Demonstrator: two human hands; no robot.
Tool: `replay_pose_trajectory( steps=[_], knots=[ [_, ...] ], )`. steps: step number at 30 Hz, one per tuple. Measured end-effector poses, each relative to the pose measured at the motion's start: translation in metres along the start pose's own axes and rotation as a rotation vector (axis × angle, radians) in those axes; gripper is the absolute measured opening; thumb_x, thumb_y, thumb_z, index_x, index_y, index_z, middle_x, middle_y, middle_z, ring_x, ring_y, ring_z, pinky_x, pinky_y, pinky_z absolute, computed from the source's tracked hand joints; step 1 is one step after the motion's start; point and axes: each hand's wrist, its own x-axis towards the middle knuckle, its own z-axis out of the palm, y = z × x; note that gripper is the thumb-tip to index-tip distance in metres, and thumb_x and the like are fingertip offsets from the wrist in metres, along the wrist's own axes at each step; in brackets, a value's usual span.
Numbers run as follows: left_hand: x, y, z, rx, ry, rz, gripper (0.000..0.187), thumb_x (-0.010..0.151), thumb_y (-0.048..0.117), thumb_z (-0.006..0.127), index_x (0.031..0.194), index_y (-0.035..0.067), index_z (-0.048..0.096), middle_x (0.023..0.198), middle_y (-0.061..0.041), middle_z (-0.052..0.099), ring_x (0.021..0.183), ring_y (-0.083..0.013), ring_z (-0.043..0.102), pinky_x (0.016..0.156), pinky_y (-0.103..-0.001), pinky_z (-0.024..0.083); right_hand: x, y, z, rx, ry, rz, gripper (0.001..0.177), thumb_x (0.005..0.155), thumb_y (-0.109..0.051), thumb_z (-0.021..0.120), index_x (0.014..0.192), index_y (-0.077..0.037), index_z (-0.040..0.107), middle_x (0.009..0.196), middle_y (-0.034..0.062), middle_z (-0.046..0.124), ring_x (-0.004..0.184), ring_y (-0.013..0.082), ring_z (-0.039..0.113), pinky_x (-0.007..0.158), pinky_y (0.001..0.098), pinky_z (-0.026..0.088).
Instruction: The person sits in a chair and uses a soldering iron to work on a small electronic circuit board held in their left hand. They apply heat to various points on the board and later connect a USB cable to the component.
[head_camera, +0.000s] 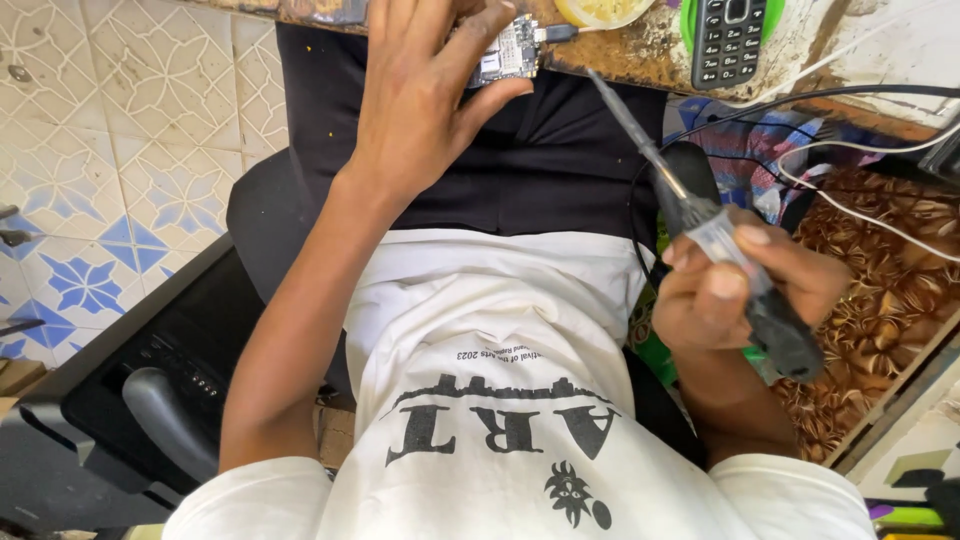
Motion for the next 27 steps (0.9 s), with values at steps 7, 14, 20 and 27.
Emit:
replay_pose_trajectory(
  steps=[7,14,20,27],
  knots=[
    [-0.003,0.021,-0.017,-0.688,0.189,-0.258,0.033,0.1,0.022,0.081,0.125,0.006,0.067,0.119,-0.008,0.061,0.117,-0.025,0.06,0.104,-0.038,0.05,-0.001,-0.027,-0.039,-0.061,-0.022,0.175,0.046,0.114,-0.048,0.045,0.088,-0.011,0.043,0.07,0.0012,0.041,0.061,0.0214,0.045,0.064,0.036,0.043],
    [-0.017,0.053,-0.021,-1.414,0.202,-0.525,0.049,0.104,0.046,0.066,0.127,0.002,0.063,0.114,-0.012,0.072,0.099,-0.0249,0.075,0.103,-0.04,0.061,-0.003,-0.035,-0.049,0.03,-0.048,0.155,0.037,0.111,-0.037,0.05,0.086,-0.011,0.043,0.07,0.0015,0.042,0.062,0.0211,0.049,0.059,0.0336,0.048],
    [-0.022,0.092,-0.039,-1.733,0.112,-0.783,0.061,0.102,0.047,0.061,0.128,-0.008,0.062,0.11,-0.018,0.074,0.092,-0.024,0.074,0.088,-0.032,0.059,0.001,-0.046,-0.031,-0.079,0.087,0.123,0.069,0.114,-0.055,0.042,0.064,-0.007,0.036,0.056,0.0095,0.032,0.054,0.0263,0.042,0.062,0.0391,0.039],
    [-0.021,0.128,-0.051,-1.631,0.078,-0.965,0.059,0.104,0.046,0.05,0.116,-0.009,0.068,0.105,-0.022,0.075,0.084,-0.0248,0.075,0.083,-0.033,0.059,0.018,-0.022,-0.045,1.385,-0.728,0.845,0.043,0.116,-0.009,0.036,0.148,0.017,0.044,0.15,0.0302,0.058,0.037,0.0116,0.039,0.036,0.0267,0.03]
  ],
)
